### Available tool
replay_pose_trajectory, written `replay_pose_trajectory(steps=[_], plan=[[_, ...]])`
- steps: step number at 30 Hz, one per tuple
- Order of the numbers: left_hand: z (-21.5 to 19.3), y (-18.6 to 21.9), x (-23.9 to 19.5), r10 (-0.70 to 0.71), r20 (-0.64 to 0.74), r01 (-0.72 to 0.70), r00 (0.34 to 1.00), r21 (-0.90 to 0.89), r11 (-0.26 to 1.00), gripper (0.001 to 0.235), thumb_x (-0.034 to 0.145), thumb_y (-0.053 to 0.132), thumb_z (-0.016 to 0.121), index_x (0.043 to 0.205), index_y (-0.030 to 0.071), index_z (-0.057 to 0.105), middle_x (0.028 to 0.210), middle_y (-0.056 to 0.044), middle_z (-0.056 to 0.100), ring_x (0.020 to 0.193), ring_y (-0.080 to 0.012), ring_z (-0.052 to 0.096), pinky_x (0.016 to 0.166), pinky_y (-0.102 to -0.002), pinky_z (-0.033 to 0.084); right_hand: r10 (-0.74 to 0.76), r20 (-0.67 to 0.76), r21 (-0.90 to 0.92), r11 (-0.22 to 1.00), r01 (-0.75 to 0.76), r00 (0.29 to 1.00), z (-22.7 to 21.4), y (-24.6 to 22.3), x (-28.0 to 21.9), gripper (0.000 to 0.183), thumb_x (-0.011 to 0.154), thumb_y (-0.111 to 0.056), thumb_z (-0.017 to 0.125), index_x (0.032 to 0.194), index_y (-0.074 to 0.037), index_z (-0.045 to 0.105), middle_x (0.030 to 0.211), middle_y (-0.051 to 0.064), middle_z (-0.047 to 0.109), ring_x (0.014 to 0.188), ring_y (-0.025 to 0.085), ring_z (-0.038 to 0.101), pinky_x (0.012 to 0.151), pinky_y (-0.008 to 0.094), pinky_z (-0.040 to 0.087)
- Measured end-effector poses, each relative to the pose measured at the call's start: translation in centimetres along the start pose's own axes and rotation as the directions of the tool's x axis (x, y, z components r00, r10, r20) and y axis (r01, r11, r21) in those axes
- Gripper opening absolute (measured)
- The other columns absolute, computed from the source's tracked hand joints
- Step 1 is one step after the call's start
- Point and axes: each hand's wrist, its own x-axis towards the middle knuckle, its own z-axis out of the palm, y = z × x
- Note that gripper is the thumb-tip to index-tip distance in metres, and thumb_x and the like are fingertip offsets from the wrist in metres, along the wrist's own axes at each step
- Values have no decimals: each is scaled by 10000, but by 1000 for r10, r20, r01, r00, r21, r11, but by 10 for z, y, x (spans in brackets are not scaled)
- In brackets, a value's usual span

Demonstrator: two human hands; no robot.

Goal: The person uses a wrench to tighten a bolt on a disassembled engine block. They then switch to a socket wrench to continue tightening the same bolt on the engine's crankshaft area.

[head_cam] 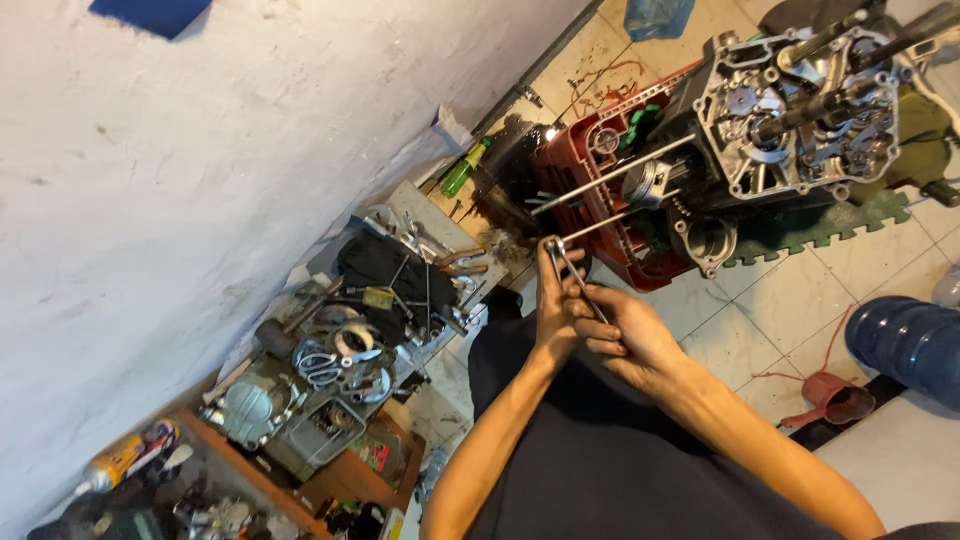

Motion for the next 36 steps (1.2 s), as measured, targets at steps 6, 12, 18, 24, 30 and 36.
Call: replay_pose_trajectory(steps=[6,12,18,24,30,36], plan=[[-1,-40,8,-241,-157,229,958,-92,969,511,919,22,488,1428,70,483,1187,-100,671,963,-204,686,827,-332,564,-381,-65,-286,893,348,923,-12,33,-9,298,973,-126,541,1260,-140,621,742,-50,529,537,42,406,424,205,298],[0,-43,18,184,-124,-102,975,482,870,207,1095,85,603,1236,10,472,1035,-182,643,880,-259,630,763,-379,520,-745,661,-696,-564,444,89,-43,24,29,204,884,-121,747,719,-21,679,757,118,628,688,282,571,654,421,462],[5,-18,23,-275,-83,287,958,270,919,427,1038,275,613,1202,-80,442,661,-191,599,479,-248,532,366,-409,421,-471,881,-282,-438,854,50,-50,12,49,290,955,-57,616,675,16,596,678,99,565,685,265,626,1028,523,579],[-3,-7,18,-297,-39,284,954,428,858,672,963,246,665,1353,-194,339,620,-103,621,495,-162,616,396,-339,456,-378,926,-167,-406,899,1,-33,0,35,227,942,-1,567,728,42,629,719,127,608,728,313,644,1074,541,517],[5,29,20,-758,89,646,646,-592,481,703,1074,501,218,1112,-116,553,608,-66,640,524,-102,596,527,-195,532,-425,905,-170,-426,888,-31,-33,12,42,212,857,82,556,654,36,598,672,141,545,728,346,661,1014,538,545],[3,-13,19,-408,-115,408,906,-23,913,394,1149,249,258,884,-11,391,595,-92,527,493,-119,483,402,-310,400,-523,846,-157,-423,892,-99,-19,17,42,222,831,152,539,633,57,569,608,140,509,575,277,523,776,449,538]])
